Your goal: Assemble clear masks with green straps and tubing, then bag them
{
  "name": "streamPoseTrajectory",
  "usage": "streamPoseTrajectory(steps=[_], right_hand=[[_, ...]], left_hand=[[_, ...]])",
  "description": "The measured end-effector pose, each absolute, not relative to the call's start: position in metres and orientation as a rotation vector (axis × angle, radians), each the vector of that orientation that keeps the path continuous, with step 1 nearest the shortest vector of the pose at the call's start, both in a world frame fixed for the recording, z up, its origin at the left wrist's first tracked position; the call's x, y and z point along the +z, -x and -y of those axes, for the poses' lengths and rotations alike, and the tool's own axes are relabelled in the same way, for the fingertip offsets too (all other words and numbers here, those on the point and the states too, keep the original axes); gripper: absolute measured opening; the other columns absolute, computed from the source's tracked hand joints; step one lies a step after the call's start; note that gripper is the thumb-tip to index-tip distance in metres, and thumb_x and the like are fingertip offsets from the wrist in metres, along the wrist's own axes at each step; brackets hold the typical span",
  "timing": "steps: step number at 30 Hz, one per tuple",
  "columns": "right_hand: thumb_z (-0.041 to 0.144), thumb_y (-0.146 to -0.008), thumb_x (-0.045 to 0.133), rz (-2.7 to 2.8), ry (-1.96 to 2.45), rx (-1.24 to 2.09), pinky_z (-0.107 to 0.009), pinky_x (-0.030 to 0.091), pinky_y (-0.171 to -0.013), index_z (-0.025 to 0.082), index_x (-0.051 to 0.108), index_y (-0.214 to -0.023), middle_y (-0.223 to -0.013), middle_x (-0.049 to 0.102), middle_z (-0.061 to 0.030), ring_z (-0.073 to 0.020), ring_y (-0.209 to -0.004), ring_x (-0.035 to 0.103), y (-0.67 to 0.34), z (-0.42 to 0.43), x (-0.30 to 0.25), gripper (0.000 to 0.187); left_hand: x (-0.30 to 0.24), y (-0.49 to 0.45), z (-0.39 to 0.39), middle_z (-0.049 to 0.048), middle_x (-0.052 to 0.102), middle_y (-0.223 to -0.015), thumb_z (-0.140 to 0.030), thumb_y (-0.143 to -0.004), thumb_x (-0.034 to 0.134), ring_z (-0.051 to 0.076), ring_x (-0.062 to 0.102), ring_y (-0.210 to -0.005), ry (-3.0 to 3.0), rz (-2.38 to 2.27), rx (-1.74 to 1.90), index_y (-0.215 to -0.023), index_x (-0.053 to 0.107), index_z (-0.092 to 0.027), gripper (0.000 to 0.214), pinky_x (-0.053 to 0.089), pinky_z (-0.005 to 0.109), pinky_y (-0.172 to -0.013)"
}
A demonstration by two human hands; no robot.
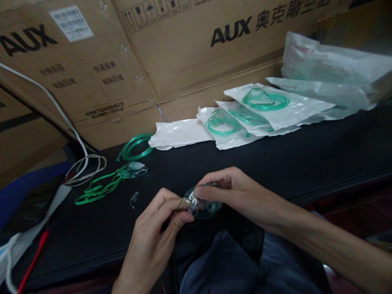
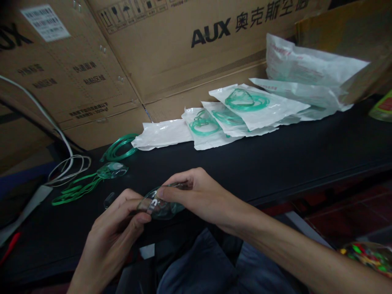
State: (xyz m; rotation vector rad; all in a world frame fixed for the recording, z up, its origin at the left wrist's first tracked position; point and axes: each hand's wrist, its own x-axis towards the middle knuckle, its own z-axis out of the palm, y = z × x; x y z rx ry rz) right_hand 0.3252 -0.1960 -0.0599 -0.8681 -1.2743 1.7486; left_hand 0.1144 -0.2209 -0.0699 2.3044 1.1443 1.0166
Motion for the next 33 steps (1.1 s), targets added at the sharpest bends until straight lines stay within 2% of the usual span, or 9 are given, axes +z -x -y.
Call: streamPoseTrajectory(steps=[8,16,26,33], right_hand=[[0.044,-0.081,0.081,1.333,0.849,1.701,-0.028,0.045,-0.076,0.014,0.082,-0.091,-0.085,0.077,-0.0060,-0.0167,-0.081,0.064,-0.326,0.194,-0.062,0.032],[0.045,-0.080,0.082,1.310,0.806,1.749,-0.028,0.046,-0.078,0.015,0.083,-0.091,-0.086,0.076,-0.0053,-0.0168,-0.083,0.065,-0.328,0.195,-0.060,0.032],[0.045,-0.077,0.085,1.313,0.809,1.801,-0.027,0.046,-0.075,0.014,0.083,-0.092,-0.086,0.076,-0.0054,-0.0158,-0.081,0.063,-0.329,0.194,-0.059,0.035],[0.044,-0.079,0.084,1.299,0.770,1.829,-0.026,0.048,-0.076,0.015,0.083,-0.096,-0.087,0.076,-0.0053,-0.0158,-0.082,0.064,-0.331,0.194,-0.060,0.034]], left_hand=[[-0.076,-0.123,0.223,-0.0007,0.058,-0.083,-0.007,-0.098,0.051,0.010,0.053,-0.066,-2.422,-1.251,1.112,-0.089,0.061,-0.021,0.019,0.041,0.018,-0.058],[-0.077,-0.122,0.222,-0.0006,0.053,-0.079,-0.019,-0.104,0.045,0.012,0.055,-0.069,-2.230,-1.320,1.053,-0.082,0.056,-0.021,0.024,0.045,0.021,-0.064],[-0.075,-0.125,0.227,-0.0022,0.046,-0.072,-0.025,-0.106,0.042,0.011,0.046,-0.059,-2.195,-1.314,1.031,-0.074,0.053,-0.020,0.034,0.038,0.021,-0.054],[-0.075,-0.128,0.227,-0.0021,0.047,-0.070,-0.031,-0.107,0.040,0.011,0.046,-0.057,-2.116,-1.341,1.042,-0.073,0.052,-0.020,0.038,0.038,0.022,-0.053]])
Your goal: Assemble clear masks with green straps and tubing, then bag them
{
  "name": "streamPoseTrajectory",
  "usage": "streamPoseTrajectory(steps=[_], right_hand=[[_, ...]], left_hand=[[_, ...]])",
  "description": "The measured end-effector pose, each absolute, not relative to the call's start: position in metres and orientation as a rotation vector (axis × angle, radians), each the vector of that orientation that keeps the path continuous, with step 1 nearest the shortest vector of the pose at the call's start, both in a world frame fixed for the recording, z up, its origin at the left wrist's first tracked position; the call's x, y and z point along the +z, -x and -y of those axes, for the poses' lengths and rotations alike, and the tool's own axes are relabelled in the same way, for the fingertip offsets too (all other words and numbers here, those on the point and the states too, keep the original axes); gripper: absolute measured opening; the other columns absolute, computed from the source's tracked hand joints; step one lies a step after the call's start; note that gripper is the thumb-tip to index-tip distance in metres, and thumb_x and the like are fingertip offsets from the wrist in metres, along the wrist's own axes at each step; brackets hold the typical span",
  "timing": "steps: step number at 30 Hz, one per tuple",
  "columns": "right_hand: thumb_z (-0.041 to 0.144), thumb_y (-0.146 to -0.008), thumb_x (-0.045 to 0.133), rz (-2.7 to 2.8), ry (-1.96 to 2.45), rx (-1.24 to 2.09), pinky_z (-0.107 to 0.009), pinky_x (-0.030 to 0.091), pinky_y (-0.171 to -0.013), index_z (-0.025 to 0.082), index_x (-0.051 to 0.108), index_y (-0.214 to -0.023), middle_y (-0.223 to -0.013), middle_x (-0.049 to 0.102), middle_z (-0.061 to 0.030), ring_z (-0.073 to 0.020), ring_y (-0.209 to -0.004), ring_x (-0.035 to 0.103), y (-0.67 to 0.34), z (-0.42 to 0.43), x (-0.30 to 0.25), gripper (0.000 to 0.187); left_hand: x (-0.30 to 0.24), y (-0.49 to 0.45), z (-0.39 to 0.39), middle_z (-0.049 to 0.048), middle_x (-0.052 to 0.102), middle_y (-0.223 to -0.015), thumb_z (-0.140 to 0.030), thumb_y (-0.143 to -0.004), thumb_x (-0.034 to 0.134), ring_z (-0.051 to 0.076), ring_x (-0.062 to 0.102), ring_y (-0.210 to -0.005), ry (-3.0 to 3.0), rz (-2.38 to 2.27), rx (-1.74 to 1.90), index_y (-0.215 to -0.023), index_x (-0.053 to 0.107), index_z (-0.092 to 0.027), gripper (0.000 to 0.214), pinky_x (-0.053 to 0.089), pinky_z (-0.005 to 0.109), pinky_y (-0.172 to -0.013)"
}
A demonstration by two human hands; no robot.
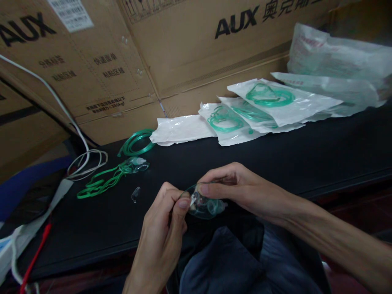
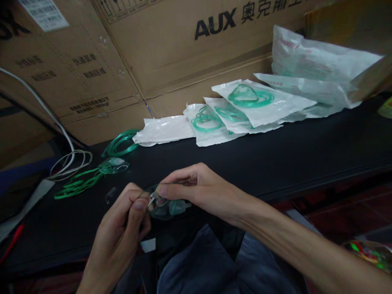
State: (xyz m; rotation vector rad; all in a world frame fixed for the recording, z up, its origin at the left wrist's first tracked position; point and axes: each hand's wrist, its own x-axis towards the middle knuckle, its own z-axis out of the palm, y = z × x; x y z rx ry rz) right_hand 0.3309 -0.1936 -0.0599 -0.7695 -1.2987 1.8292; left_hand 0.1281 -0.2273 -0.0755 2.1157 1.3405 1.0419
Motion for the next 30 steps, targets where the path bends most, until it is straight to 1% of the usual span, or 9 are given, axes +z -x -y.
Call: streamPoseTrajectory(steps=[3,6,12,18,22,30], right_hand=[[0.046,-0.081,0.081,1.326,0.746,1.803,-0.027,0.050,-0.081,0.016,0.083,-0.101,-0.092,0.078,-0.0061,-0.0175,-0.087,0.067,-0.3302,0.1942,-0.0622,0.036],[0.046,-0.082,0.081,1.359,0.766,1.747,-0.027,0.051,-0.080,0.017,0.083,-0.103,-0.094,0.079,-0.0056,-0.0179,-0.088,0.068,-0.3287,0.1950,-0.0645,0.035],[0.044,-0.084,0.079,1.362,0.784,1.697,-0.026,0.050,-0.078,0.017,0.083,-0.095,-0.088,0.078,-0.0046,-0.0163,-0.083,0.068,-0.3273,0.1956,-0.0641,0.029],[0.041,-0.083,0.081,1.340,0.811,1.699,-0.025,0.047,-0.077,0.018,0.083,-0.092,-0.086,0.078,-0.0028,-0.0141,-0.081,0.065,-0.3278,0.1957,-0.0624,0.025],[0.040,-0.082,0.082,1.332,0.790,1.744,-0.024,0.047,-0.077,0.018,0.083,-0.090,-0.086,0.078,-0.0030,-0.0135,-0.081,0.066,-0.3298,0.1942,-0.0627,0.023],[0.035,-0.077,0.087,1.301,0.716,1.848,-0.022,0.047,-0.072,0.016,0.084,-0.092,-0.083,0.078,-0.0036,-0.0113,-0.075,0.064,-0.3304,0.1931,-0.0629,0.024]], left_hand=[[-0.0758,-0.1270,0.2256,-0.0024,0.047,-0.071,-0.031,-0.107,0.041,0.010,0.045,-0.056,-2.112,-1.340,1.059,-0.074,0.052,-0.020,0.037,0.037,0.021,-0.051],[-0.0750,-0.1260,0.2244,-0.0028,0.047,-0.071,-0.029,-0.107,0.043,0.010,0.044,-0.056,-2.140,-1.327,1.071,-0.074,0.053,-0.020,0.035,0.037,0.021,-0.051],[-0.0735,-0.1263,0.2248,-0.0019,0.051,-0.074,-0.023,-0.104,0.047,0.011,0.052,-0.065,-2.142,-1.289,1.079,-0.079,0.058,-0.020,0.028,0.042,0.020,-0.058],[-0.0691,-0.1273,0.2272,-0.0013,0.052,-0.077,-0.020,-0.101,0.053,0.010,0.051,-0.063,-2.141,-1.249,1.081,-0.085,0.065,-0.021,0.020,0.041,0.020,-0.054],[-0.0687,-0.1257,0.2272,-0.0024,0.048,-0.073,-0.020,-0.100,0.054,0.010,0.048,-0.060,-2.135,-1.262,1.082,-0.080,0.064,-0.020,0.022,0.038,0.019,-0.051],[-0.0687,-0.1248,0.2249,-0.0037,0.044,-0.067,-0.020,-0.100,0.052,0.010,0.044,-0.057,-2.178,-1.243,1.089,-0.070,0.058,-0.020,0.030,0.036,0.020,-0.049]])
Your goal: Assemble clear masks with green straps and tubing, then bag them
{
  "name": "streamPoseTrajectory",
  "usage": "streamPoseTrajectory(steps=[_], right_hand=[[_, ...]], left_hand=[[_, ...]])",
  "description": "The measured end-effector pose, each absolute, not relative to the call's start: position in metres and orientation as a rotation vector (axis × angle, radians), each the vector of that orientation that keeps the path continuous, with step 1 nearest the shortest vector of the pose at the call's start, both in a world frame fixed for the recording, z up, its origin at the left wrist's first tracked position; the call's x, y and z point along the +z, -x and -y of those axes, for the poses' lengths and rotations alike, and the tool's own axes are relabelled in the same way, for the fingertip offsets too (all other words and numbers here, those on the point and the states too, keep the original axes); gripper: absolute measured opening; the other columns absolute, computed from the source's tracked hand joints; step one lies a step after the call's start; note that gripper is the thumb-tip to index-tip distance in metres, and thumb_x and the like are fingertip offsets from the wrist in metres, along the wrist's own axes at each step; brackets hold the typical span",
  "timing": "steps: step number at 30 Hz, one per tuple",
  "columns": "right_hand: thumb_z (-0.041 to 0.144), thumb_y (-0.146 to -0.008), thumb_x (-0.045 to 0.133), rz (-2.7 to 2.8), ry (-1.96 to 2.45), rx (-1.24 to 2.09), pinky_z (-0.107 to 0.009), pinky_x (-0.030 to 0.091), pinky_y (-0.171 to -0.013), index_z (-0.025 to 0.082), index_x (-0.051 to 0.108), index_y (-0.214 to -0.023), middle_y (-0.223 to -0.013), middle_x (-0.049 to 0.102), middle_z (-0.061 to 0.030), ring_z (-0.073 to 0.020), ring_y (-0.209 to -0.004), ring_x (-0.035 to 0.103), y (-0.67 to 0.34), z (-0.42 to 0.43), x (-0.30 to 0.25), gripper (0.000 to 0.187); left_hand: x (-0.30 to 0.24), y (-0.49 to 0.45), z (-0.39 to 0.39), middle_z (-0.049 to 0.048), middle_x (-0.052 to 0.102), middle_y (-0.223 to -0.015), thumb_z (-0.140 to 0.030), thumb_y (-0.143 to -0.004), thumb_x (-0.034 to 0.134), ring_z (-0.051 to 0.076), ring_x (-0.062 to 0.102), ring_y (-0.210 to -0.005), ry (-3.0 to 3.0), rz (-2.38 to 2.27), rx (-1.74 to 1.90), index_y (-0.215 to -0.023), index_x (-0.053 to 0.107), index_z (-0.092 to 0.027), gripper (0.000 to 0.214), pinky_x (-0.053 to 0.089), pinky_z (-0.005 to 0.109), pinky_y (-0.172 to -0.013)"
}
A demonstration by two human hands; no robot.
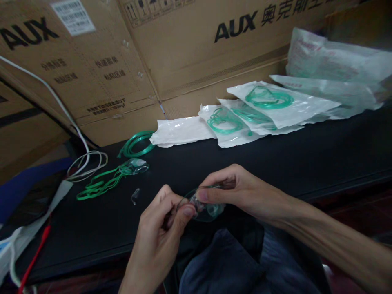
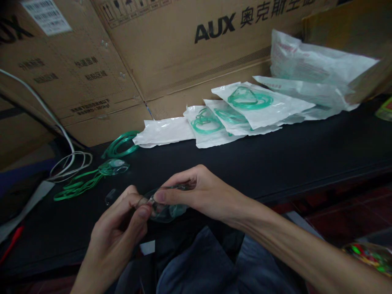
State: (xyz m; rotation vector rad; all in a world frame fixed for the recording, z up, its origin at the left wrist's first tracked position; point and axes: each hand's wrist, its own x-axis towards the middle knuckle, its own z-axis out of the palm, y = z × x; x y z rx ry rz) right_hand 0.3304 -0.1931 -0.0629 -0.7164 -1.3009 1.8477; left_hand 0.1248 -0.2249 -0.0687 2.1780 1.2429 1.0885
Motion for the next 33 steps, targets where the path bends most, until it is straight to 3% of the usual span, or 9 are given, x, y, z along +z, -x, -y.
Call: streamPoseTrajectory(steps=[17,21,24,27,30,33], right_hand=[[0.037,-0.089,0.077,1.215,0.705,1.859,-0.023,0.044,-0.075,0.014,0.075,-0.090,-0.084,0.071,-0.0008,-0.0107,-0.079,0.061,-0.328,0.196,-0.062,0.023],[0.036,-0.090,0.076,1.210,0.743,1.774,-0.023,0.045,-0.076,0.016,0.073,-0.098,-0.089,0.072,-0.0010,-0.0115,-0.084,0.063,-0.328,0.194,-0.065,0.023],[0.030,-0.083,0.083,1.229,0.710,1.738,-0.024,0.047,-0.082,0.022,0.067,-0.115,-0.103,0.072,0.0001,-0.0126,-0.094,0.066,-0.325,0.194,-0.067,0.037],[0.021,-0.072,0.091,1.250,0.628,1.780,-0.026,0.050,-0.087,0.025,0.061,-0.120,-0.112,0.070,0.0010,-0.0138,-0.100,0.066,-0.323,0.194,-0.070,0.057],[0.024,-0.076,0.088,1.283,0.648,1.787,-0.024,0.050,-0.081,0.023,0.062,-0.120,-0.111,0.071,-0.0011,-0.0136,-0.097,0.066,-0.323,0.193,-0.069,0.051],[0.035,-0.085,0.080,1.317,0.710,1.770,-0.025,0.049,-0.071,0.020,0.065,-0.124,-0.107,0.074,-0.0057,-0.0145,-0.089,0.065,-0.325,0.195,-0.065,0.045]], left_hand=[[-0.065,-0.125,0.222,-0.0017,0.049,-0.073,-0.026,-0.099,0.058,0.009,0.047,-0.061,-2.005,-1.168,1.100,-0.080,0.069,-0.020,0.022,0.038,0.018,-0.050],[-0.067,-0.125,0.222,-0.0018,0.047,-0.070,-0.029,-0.097,0.061,0.009,0.045,-0.058,-1.957,-1.210,1.126,-0.072,0.068,-0.019,0.028,0.035,0.018,-0.047],[-0.070,-0.123,0.222,-0.0023,0.046,-0.069,-0.038,-0.096,0.063,0.007,0.039,-0.053,-1.816,-1.290,1.167,-0.072,0.067,-0.017,0.031,0.029,0.018,-0.042],[-0.074,-0.122,0.223,-0.0024,0.046,-0.068,-0.046,-0.095,0.064,0.005,0.037,-0.049,-1.700,-1.316,1.200,-0.074,0.069,-0.016,0.037,0.026,0.018,-0.039],[-0.077,-0.122,0.224,-0.0020,0.044,-0.063,-0.052,-0.097,0.058,0.006,0.039,-0.047,-1.608,-1.309,1.273,-0.067,0.067,-0.014,0.049,0.028,0.017,-0.039],[-0.079,-0.122,0.222,-0.0017,0.054,-0.070,-0.050,-0.099,0.056,0.005,0.042,-0.044,-1.506,-1.346,1.411,-0.092,0.073,-0.018,0.036,0.033,0.016,-0.038]])
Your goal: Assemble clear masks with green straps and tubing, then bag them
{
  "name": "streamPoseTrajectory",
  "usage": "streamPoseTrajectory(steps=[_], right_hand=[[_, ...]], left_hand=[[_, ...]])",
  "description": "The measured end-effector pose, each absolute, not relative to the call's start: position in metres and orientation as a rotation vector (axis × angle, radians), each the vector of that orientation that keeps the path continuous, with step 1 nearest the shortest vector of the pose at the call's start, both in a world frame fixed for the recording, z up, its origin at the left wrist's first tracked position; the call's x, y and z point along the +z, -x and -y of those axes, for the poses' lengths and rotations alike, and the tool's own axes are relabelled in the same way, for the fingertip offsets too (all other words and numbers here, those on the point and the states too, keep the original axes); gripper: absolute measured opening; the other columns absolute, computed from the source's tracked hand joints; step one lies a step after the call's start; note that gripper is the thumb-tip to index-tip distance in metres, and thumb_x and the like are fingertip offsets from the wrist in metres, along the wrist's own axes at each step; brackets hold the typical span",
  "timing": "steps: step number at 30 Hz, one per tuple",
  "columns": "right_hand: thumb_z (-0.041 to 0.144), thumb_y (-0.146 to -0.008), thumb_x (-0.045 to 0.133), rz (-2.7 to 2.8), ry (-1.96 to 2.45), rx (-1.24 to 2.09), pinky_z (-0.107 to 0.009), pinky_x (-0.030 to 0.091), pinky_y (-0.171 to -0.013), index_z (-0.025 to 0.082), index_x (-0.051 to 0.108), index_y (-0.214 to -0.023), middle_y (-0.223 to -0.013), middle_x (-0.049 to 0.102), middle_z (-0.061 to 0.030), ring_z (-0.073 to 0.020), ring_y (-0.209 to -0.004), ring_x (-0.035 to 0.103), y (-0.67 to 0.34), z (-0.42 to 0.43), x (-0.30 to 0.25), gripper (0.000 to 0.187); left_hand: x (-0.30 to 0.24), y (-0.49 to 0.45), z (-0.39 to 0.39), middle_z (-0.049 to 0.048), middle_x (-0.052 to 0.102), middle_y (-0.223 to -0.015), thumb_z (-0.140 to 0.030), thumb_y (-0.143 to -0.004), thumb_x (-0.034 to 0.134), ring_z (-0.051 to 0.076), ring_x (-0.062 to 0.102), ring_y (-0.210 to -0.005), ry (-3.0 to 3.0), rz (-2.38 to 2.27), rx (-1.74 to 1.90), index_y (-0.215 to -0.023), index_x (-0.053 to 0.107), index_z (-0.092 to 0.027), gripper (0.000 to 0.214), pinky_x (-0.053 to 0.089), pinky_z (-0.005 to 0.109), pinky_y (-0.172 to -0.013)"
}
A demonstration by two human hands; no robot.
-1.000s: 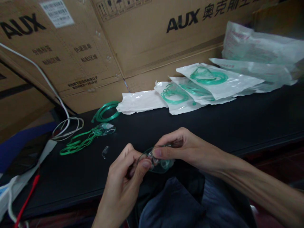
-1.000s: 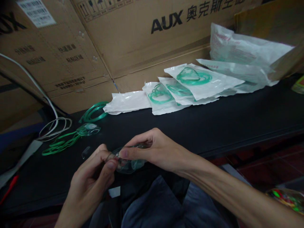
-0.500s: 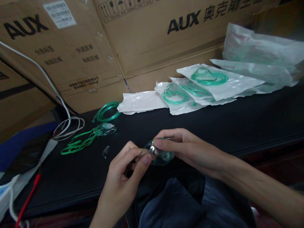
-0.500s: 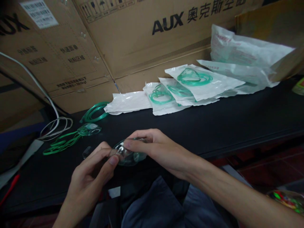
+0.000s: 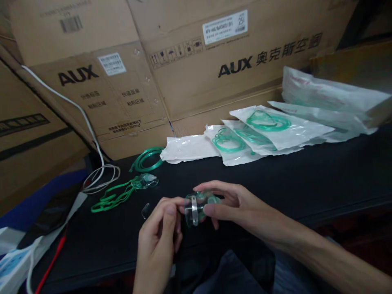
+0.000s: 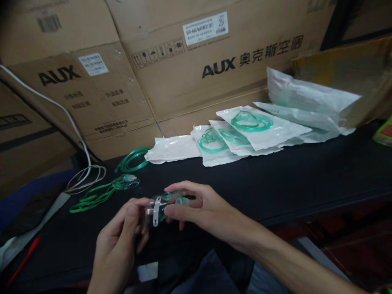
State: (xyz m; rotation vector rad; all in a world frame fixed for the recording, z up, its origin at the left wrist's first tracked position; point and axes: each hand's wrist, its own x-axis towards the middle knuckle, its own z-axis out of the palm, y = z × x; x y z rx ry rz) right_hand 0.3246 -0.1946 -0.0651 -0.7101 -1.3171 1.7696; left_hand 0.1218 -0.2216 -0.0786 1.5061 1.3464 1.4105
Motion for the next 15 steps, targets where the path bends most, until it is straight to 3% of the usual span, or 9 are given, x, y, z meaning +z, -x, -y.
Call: streamPoseTrajectory(steps=[3,5,7,11,15], right_hand=[[0.042,-0.088,0.076,1.321,0.709,1.818,-0.026,0.048,-0.068,0.015,0.068,-0.124,-0.090,0.074,-0.0073,-0.0163,-0.082,0.066,-0.3257,0.1966,-0.0616,0.045],[0.042,-0.089,0.074,1.319,0.675,1.868,-0.027,0.049,-0.067,0.013,0.069,-0.124,-0.089,0.073,-0.0083,-0.0173,-0.081,0.067,-0.3256,0.1974,-0.0611,0.046],[0.042,-0.090,0.073,1.341,0.638,1.884,-0.027,0.049,-0.066,0.013,0.070,-0.124,-0.091,0.073,-0.0090,-0.0177,-0.080,0.068,-0.3251,0.1977,-0.0618,0.045],[0.043,-0.089,0.074,1.420,0.633,1.815,-0.028,0.052,-0.067,0.016,0.071,-0.123,-0.092,0.072,-0.0067,-0.0162,-0.078,0.066,-0.3233,0.1979,-0.0625,0.043],[0.041,-0.089,0.075,1.486,0.670,1.657,-0.031,0.052,-0.090,0.022,0.075,-0.118,-0.116,0.068,-0.0065,-0.0184,-0.103,0.065,-0.3218,0.1986,-0.0597,0.035]], left_hand=[[-0.0791,-0.1204,0.2171,0.0025,0.068,-0.097,-0.036,-0.095,0.066,0.009,0.060,-0.061,-1.670,-1.313,1.506,-0.118,0.069,-0.027,0.025,0.051,0.017,-0.052],[-0.0787,-0.1195,0.2149,0.0041,0.069,-0.111,-0.026,-0.092,0.069,0.014,0.069,-0.090,-1.908,-1.256,1.521,-0.116,0.071,-0.030,0.024,0.058,0.021,-0.075],[-0.0781,-0.1195,0.2142,0.0034,0.070,-0.113,-0.019,-0.091,0.069,0.017,0.068,-0.105,-2.109,-1.194,1.526,-0.105,0.074,-0.029,0.018,0.057,0.023,-0.088],[-0.0790,-0.1210,0.2159,0.0021,0.072,-0.100,-0.012,-0.088,0.070,0.017,0.070,-0.095,-2.198,-1.138,1.577,-0.092,0.072,-0.025,0.013,0.058,0.023,-0.082],[-0.0829,-0.1215,0.2174,0.0010,0.071,-0.095,-0.007,-0.089,0.067,0.016,0.070,-0.089,-2.108,-1.161,1.635,-0.091,0.069,-0.024,0.017,0.057,0.024,-0.079]])
